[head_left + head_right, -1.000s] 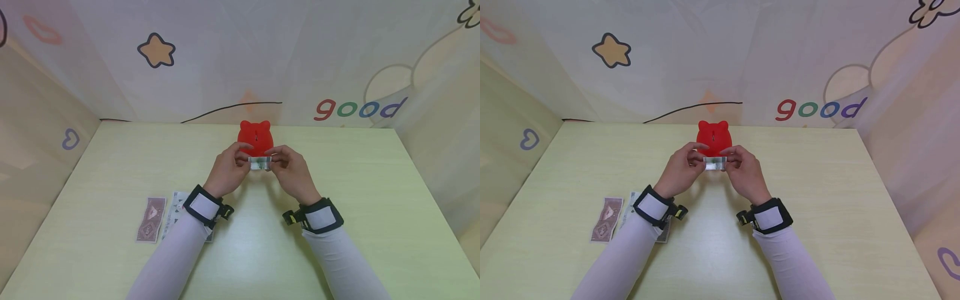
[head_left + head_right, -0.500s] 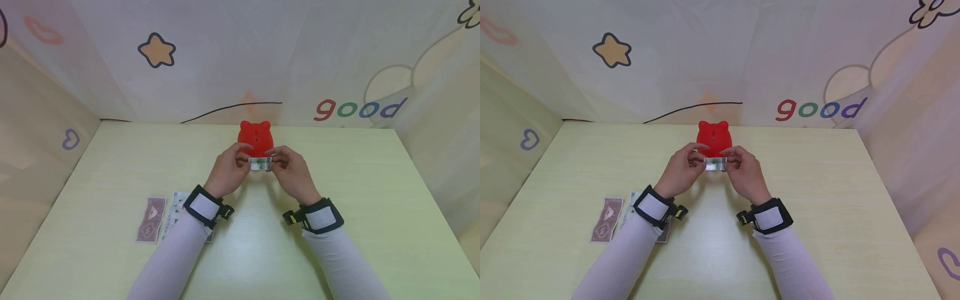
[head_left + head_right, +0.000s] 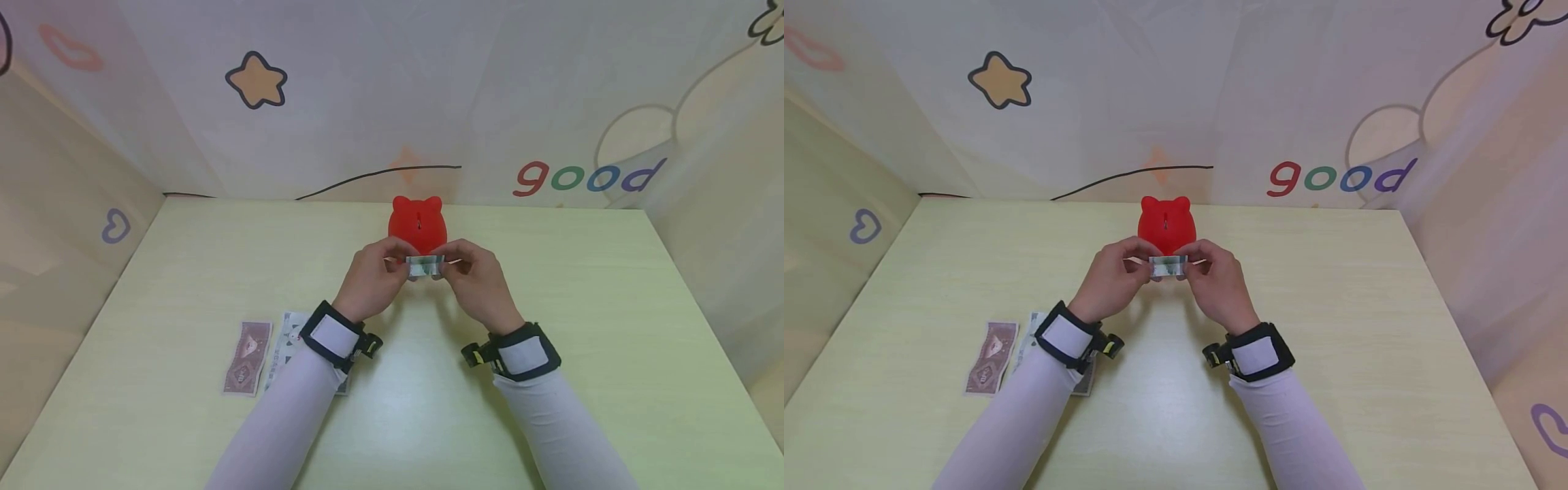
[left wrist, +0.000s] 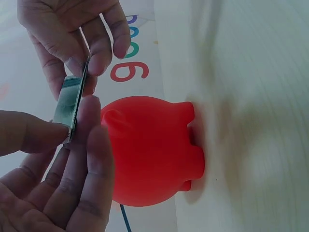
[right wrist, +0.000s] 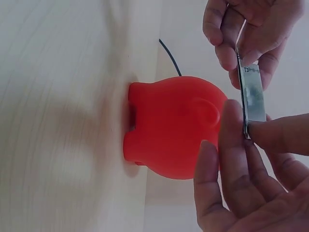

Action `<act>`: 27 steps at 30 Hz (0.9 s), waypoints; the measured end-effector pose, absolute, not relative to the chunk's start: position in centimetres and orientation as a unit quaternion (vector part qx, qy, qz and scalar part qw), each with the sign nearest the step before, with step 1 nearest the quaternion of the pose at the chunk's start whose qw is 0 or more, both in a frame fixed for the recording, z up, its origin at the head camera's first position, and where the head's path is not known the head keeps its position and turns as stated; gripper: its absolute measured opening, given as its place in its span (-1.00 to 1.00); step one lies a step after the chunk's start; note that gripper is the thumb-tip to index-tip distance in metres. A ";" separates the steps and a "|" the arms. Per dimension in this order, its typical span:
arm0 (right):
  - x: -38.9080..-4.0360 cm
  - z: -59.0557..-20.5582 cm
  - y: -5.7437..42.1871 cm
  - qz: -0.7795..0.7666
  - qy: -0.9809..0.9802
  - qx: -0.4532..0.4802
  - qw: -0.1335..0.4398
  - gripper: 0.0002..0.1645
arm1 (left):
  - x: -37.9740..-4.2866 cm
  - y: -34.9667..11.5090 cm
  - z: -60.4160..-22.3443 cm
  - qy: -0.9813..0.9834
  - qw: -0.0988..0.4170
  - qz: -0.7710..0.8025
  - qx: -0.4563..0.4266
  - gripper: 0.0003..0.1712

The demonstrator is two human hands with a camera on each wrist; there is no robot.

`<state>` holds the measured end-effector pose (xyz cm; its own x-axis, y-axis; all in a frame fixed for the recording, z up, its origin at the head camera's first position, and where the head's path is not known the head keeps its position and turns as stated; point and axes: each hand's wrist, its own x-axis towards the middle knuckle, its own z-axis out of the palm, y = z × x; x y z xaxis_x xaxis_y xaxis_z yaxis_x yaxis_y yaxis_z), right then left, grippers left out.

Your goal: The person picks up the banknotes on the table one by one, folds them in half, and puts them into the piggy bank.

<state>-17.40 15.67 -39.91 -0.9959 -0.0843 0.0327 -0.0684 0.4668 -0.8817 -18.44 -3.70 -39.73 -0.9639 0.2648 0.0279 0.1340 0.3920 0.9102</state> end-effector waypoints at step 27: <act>-17.3 -40.0 15.7 -0.513 0.856 -0.069 -0.007 -0.62 | -18.5 -3.7 -39.8 0.837 0.053 0.533 0.114 -0.56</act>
